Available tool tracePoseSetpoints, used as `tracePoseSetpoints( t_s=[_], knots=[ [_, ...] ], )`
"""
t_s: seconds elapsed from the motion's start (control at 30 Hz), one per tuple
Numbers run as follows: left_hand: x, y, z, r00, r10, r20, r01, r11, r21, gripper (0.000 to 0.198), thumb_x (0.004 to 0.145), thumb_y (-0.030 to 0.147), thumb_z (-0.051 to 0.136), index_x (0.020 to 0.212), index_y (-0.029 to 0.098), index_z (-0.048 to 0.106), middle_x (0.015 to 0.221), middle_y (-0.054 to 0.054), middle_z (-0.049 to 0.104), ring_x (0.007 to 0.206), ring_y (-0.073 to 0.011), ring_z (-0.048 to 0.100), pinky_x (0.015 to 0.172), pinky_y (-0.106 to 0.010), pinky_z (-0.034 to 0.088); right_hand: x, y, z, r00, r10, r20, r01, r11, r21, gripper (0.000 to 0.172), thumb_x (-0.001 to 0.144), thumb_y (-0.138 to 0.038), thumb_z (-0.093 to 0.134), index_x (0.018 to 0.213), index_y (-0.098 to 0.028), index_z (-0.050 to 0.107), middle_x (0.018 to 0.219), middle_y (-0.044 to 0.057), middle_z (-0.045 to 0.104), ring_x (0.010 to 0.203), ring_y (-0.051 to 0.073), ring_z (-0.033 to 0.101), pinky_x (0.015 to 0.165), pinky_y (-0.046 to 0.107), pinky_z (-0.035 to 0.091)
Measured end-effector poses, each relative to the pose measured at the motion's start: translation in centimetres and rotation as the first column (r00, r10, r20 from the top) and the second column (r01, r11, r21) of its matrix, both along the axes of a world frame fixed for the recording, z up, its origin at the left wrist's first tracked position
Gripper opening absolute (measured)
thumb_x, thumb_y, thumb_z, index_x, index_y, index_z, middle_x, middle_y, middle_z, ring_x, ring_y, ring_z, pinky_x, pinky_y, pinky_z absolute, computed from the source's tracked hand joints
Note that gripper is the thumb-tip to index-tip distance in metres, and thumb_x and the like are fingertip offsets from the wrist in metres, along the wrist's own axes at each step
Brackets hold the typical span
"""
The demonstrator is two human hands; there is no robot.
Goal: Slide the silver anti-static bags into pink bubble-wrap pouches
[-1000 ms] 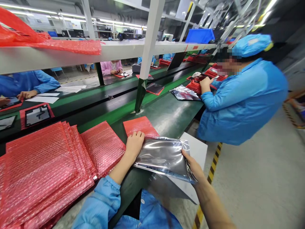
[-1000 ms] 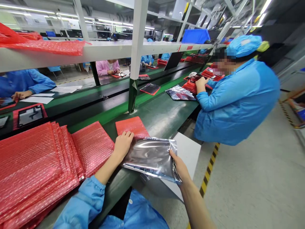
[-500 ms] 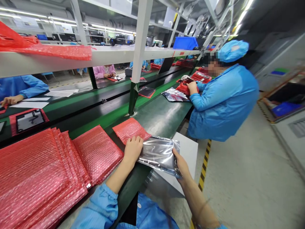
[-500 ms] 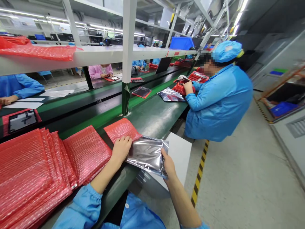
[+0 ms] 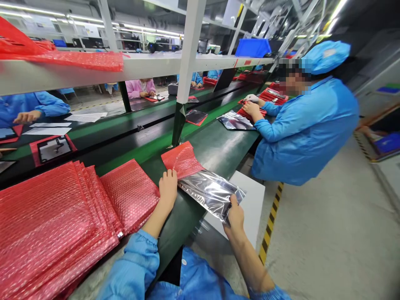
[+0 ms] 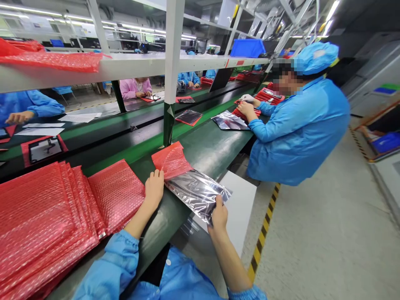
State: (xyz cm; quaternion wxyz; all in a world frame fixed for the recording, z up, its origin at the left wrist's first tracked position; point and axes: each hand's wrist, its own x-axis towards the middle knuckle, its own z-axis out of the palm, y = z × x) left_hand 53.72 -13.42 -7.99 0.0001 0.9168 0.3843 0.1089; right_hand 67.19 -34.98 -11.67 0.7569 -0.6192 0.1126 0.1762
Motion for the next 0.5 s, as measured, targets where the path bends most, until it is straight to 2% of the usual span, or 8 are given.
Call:
tracePoseSetpoints(
  t_s=[0.13, 0.23, 0.37, 0.5],
  knots=[
    [-0.2, 1.2, -0.4, 0.984, 0.161, 0.077, -0.143, 0.969, -0.203, 0.023, 0.111, 0.026, 0.05, 0.127, 0.018, 0.064, 0.122, -0.013, 0.069, 0.101, -0.0287, 0.073, 0.083, -0.036, 0.057, -0.4, 0.4, 0.0, 0.999, -0.028, -0.025, 0.028, 0.999, 0.015, 0.054, 0.083, -0.065, 0.08, 0.107, -0.017, 0.072, 0.09, 0.005, 0.08, 0.082, 0.025, 0.079, 0.07, 0.032, 0.065],
    [-0.3, 1.8, 0.0, 0.954, 0.259, 0.149, -0.202, 0.926, -0.318, 0.022, 0.113, 0.032, 0.046, 0.121, 0.021, 0.063, 0.117, -0.011, 0.075, 0.097, -0.03, 0.076, 0.085, -0.038, 0.056, -0.9, 0.2, 0.4, 0.999, 0.027, -0.032, -0.028, 1.0, -0.006, 0.058, 0.081, -0.067, 0.08, 0.105, -0.016, 0.073, 0.084, 0.004, 0.078, 0.082, 0.026, 0.078, 0.07, 0.032, 0.063],
    [-0.3, 2.3, 0.3, 0.928, 0.316, 0.197, -0.238, 0.91, -0.339, 0.024, 0.114, 0.035, 0.044, 0.126, 0.02, 0.059, 0.11, -0.012, 0.079, 0.096, -0.0326, 0.078, 0.083, -0.038, 0.054, -1.6, -0.3, 1.6, 0.989, 0.132, 0.061, -0.122, 0.982, -0.144, 0.064, 0.077, -0.076, 0.078, 0.097, -0.016, 0.074, 0.075, 0.003, 0.075, 0.08, 0.027, 0.075, 0.068, 0.031, 0.06],
    [-0.3, 2.6, 0.1, 0.927, 0.284, 0.244, -0.205, 0.93, -0.304, 0.021, 0.11, 0.027, 0.052, 0.129, 0.02, 0.055, 0.117, -0.014, 0.079, 0.097, -0.0301, 0.078, 0.082, -0.035, 0.053, -2.0, -0.7, 2.6, 0.973, 0.202, 0.109, -0.172, 0.956, -0.239, 0.061, 0.079, -0.076, 0.078, 0.091, -0.016, 0.074, 0.07, 0.002, 0.072, 0.075, 0.024, 0.073, 0.064, 0.029, 0.057]
  ],
)
